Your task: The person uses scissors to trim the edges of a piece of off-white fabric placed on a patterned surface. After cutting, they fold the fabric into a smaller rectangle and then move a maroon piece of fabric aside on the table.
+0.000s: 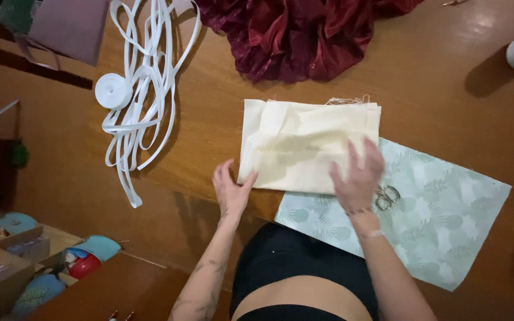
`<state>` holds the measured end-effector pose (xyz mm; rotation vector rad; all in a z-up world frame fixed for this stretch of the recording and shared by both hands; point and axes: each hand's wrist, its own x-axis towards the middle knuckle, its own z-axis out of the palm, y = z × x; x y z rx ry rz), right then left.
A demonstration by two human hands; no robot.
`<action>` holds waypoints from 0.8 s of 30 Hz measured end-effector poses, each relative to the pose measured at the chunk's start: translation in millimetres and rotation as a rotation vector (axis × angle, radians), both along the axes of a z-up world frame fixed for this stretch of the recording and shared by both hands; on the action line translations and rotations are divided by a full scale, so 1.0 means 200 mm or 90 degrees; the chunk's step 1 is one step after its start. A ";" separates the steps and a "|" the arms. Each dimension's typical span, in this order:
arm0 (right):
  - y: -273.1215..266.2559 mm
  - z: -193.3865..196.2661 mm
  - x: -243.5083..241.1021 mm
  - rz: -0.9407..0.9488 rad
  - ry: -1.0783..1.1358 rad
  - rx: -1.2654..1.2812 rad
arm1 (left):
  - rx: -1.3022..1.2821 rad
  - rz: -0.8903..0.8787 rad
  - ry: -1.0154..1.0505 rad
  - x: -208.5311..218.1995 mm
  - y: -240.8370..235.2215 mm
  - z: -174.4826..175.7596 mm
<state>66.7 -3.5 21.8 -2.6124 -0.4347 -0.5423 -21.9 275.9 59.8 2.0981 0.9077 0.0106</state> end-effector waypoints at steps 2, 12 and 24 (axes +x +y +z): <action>0.14 -0.08 0.03 0.036 0.011 -0.021 | 0.030 -0.051 -0.046 0.11 -0.01 -0.01; 0.37 -0.16 -0.03 0.000 0.301 0.365 | 0.120 -0.239 -0.127 0.54 -0.06 -0.41; 0.16 -0.15 -0.05 -0.335 0.770 0.656 | 0.230 -0.685 -0.345 0.07 -0.39 -0.13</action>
